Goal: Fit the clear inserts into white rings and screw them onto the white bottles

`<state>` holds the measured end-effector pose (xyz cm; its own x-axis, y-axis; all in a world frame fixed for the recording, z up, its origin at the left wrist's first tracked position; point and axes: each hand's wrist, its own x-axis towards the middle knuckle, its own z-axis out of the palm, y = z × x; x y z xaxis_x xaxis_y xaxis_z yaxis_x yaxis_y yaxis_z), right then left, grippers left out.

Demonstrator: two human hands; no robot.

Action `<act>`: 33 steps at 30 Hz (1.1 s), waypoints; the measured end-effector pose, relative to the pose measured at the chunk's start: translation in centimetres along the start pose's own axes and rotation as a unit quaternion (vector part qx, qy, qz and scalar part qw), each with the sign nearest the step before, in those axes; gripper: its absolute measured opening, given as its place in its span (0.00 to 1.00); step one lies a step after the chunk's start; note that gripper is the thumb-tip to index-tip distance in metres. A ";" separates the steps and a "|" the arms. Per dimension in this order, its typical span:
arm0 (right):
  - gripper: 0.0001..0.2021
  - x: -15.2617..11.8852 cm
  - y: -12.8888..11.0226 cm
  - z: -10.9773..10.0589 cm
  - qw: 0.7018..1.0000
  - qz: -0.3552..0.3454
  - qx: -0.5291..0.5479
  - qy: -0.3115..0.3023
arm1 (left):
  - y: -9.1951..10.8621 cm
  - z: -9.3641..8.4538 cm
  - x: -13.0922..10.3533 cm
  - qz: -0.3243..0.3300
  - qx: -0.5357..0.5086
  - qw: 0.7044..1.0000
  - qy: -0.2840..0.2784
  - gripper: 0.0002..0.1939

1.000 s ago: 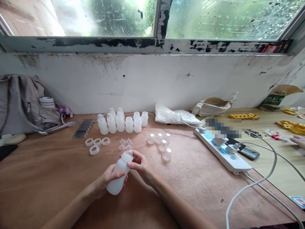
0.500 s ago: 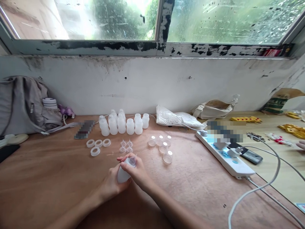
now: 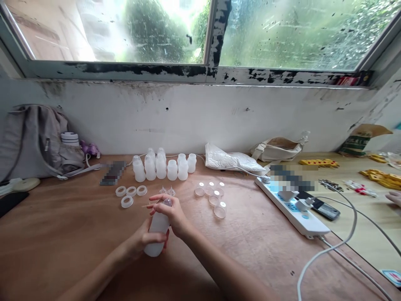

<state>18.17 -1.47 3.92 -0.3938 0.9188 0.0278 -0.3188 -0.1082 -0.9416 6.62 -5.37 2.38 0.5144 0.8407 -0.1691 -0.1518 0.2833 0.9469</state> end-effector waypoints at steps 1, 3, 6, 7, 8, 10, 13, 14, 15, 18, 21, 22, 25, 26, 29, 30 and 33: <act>0.11 -0.1 -0.1 0.0 1.000 -0.009 -0.007 -0.003 | -0.1 0.0 0.1 0.014 0.023 1.000 0.014 0.04; 0.13 -0.1 -0.3 0.0 0.999 -0.015 -0.044 -0.001 | -0.5 -0.1 0.4 0.038 0.058 0.997 0.043 0.05; 0.15 -0.2 -0.7 -0.8 0.985 -0.020 -0.170 0.023 | -1.5 -0.7 1.1 0.081 0.094 0.988 0.093 0.12; 0.15 -0.3 -0.9 -1.4 0.974 -0.030 -0.221 0.037 | -1.7 -1.0 1.2 0.093 0.103 0.984 0.113 0.14; 0.14 -0.5 -1.2 -2.2 0.960 -0.046 -0.272 0.057 | -1.8 -1.3 1.3 0.100 0.111 0.980 0.130 0.17; 0.13 -1.1 -1.8 -4.4 0.915 -0.095 -0.373 0.120 | -1.6 -1.7 1.2 0.112 0.122 0.975 0.149 0.18; 0.11 -2.5 -2.6 -8.8 0.799 -0.160 -0.539 0.214 | -1.1 -1.8 1.0 0.130 0.136 0.970 0.152 0.16; 0.10 -3.0 -2.8 -10.3 0.758 -0.150 -0.585 0.245 | -0.9 -1.8 0.9 0.136 0.135 0.969 0.154 0.16; 0.10 -3.6 -2.8 -11.7 0.728 -0.123 -0.622 0.262 | -0.8 -1.9 0.9 0.141 0.127 0.969 0.158 0.17; 0.11 -5.0 -2.6 -14.5 0.709 -0.020 -0.654 0.263 | -0.9 -2.0 1.2 0.143 0.094 0.970 0.170 0.24; 0.10 -5.6 -2.5 -14.5 0.743 0.009 -0.626 0.236 | -1.0 -2.5 1.6 0.153 0.107 0.967 0.176 0.24; 0.09 -5.5 -2.6 -14.1 0.763 0.005 -0.604 0.229 | -1.1 -2.8 1.6 0.160 0.128 0.962 0.178 0.22; 0.10 -4.8 -3.0 -12.2 0.856 -0.021 -0.475 0.201 | -1.2 -3.5 1.8 0.171 0.216 0.943 0.186 0.20; 0.12 -4.3 -3.1 -11.6 0.888 -0.033 -0.416 0.193 | -1.2 -3.7 1.9 0.169 0.239 0.937 0.189 0.21; 0.16 -2.7 -2.8 -10.5 0.945 -0.074 -0.258 0.186 | -1.5 -4.2 2.1 0.158 0.253 0.935 0.191 0.24; 0.16 -2.2 -2.4 -10.3 0.954 -0.084 -0.219 0.186 | -1.5 -4.3 2.2 0.151 0.249 0.937 0.193 0.24; 0.16 -0.8 -0.9 -10.1 0.972 -0.087 -0.137 0.171 | -1.5 -4.6 2.2 0.134 0.252 0.936 0.205 0.22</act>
<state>27.44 1.75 1.34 -0.0304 0.9917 0.1246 -0.0955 0.1212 -0.9880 4.10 -1.79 -0.63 0.1322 0.9861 0.1006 0.2423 -0.1306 0.9614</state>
